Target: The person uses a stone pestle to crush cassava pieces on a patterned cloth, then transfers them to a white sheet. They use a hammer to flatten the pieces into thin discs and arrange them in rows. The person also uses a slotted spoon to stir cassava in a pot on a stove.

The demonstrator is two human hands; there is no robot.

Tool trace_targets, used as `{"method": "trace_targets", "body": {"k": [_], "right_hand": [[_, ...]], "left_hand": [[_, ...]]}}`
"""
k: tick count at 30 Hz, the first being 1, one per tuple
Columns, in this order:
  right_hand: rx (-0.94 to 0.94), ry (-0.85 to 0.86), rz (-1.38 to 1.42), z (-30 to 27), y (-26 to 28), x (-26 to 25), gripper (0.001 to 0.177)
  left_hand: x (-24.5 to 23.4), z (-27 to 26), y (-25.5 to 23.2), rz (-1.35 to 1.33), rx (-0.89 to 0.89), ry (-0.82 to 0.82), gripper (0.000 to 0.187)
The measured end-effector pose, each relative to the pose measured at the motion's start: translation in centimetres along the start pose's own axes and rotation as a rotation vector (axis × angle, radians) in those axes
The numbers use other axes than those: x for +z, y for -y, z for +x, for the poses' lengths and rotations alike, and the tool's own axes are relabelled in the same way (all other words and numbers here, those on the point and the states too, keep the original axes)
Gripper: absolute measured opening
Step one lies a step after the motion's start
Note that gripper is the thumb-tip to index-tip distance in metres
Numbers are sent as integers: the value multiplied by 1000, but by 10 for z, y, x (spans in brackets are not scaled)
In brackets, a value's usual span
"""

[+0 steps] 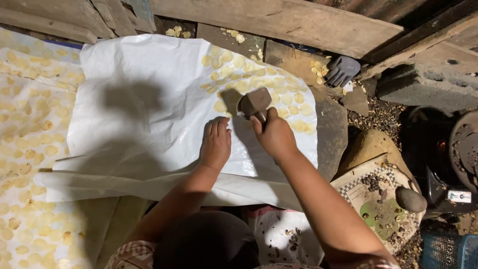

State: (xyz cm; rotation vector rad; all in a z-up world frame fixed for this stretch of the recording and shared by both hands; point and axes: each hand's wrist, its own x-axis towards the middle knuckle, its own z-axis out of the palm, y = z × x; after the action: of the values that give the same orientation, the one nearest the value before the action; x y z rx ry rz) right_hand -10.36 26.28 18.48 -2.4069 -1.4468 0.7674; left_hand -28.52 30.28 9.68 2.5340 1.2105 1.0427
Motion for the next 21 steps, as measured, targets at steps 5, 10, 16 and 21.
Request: {"method": "trace_targets", "body": {"k": [5,10,16,21], "right_hand": [[56,16,-31,4,-23,46,48],[69,64,-11,-32,-26,39,50],[112,79,51,-95,-60,56,59],[44,411,20,-108,-63,-59,59]], "left_hand": [[0,3,2,-17,13,-18,31],[-3,3,-1,-29,35,-21,25],[8,-2,7,-113,16,8,30],[16,-13,20,-170,34,34,29]]}}
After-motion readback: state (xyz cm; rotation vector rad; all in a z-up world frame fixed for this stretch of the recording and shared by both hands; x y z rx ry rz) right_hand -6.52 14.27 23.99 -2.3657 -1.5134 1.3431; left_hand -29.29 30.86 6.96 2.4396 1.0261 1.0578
